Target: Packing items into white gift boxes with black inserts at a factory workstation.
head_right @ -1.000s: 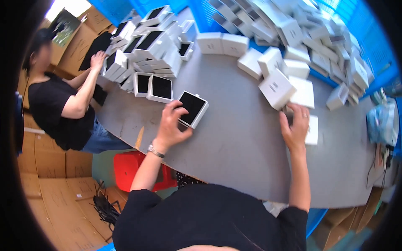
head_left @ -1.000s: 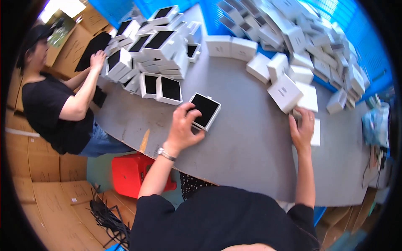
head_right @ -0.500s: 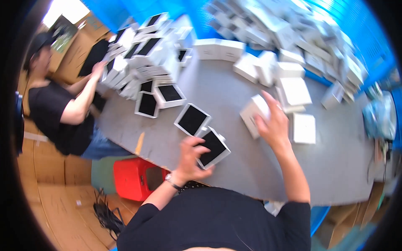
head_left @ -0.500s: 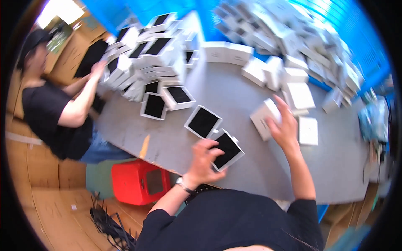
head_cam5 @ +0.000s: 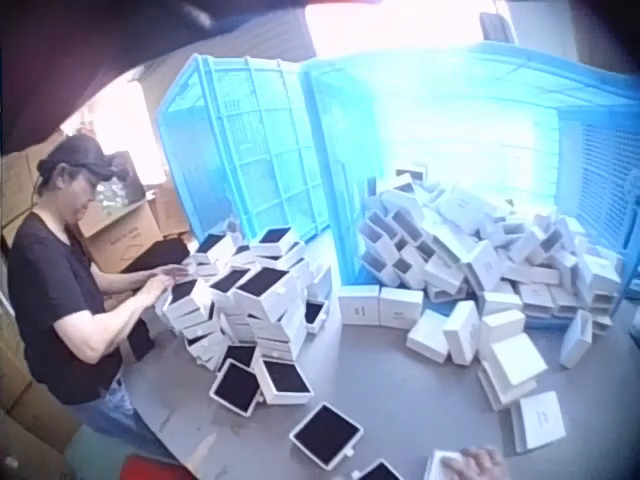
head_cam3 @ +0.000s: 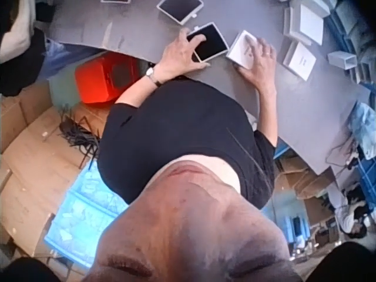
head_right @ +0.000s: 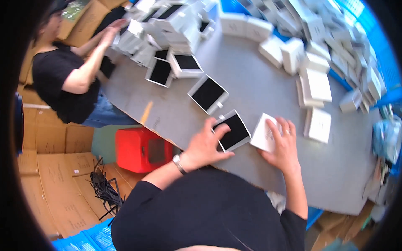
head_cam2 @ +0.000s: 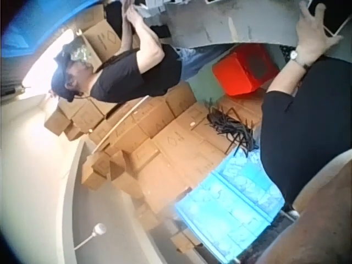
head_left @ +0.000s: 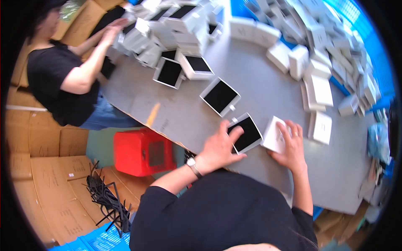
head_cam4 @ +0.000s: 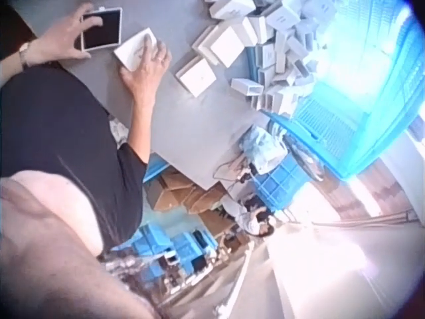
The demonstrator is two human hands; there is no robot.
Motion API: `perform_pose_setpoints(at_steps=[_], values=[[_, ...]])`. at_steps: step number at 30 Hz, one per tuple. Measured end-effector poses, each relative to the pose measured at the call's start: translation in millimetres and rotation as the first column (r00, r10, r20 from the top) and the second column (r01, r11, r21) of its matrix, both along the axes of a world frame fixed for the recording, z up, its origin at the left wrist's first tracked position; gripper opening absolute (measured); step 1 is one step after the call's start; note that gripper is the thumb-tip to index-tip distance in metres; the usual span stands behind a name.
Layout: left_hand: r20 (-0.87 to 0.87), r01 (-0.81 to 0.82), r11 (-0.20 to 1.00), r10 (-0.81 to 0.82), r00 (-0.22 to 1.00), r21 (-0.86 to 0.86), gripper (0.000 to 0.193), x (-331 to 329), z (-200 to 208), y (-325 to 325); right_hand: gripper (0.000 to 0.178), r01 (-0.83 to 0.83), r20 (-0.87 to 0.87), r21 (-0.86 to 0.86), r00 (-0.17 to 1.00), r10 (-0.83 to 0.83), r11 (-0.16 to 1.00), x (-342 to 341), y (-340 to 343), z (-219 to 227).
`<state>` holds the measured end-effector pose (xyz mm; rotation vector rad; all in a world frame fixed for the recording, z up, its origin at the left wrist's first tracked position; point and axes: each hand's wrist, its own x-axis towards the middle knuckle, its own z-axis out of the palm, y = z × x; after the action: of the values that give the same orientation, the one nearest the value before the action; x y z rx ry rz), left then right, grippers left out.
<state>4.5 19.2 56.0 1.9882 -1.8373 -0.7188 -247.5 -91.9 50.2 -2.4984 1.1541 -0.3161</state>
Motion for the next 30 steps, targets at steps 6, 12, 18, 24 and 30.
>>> perform_pose_setpoints(at_steps=[6, 12, 18, 24, 30], values=[[-0.010, 0.046, 0.995, -0.047, 0.999, -0.093, 0.075, 16, -12, -3, 0.089, -0.061, 0.084, 0.004, 0.995, 0.060, 0.998, 2, 6, -5], [0.031, 0.232, 0.898, -0.237, 0.971, -0.373, 0.083, 27, -40, -35, 0.086, -0.120, 0.107, 0.012, 0.987, 0.118, 0.993, 8, 2, -9], [-0.081, 0.293, 0.878, -0.347, 0.934, -0.377, 0.080, 25, -55, -25, 0.087, -0.120, 0.150, -0.011, 0.981, 0.120, 0.993, 8, 0, -12], [-0.272, 0.223, 0.895, -0.341, 0.900, -0.386, 0.111, 17, -57, -28, 0.090, -0.212, 0.254, -0.001, 0.945, 0.205, 0.977, 22, 0, -25], [-0.658, -0.017, 0.894, -0.316, 0.684, -0.448, 0.112, -37, -72, -38, 0.089, -0.098, 0.304, 0.009, 0.948, 0.091, 0.995, 44, 21, -23]])
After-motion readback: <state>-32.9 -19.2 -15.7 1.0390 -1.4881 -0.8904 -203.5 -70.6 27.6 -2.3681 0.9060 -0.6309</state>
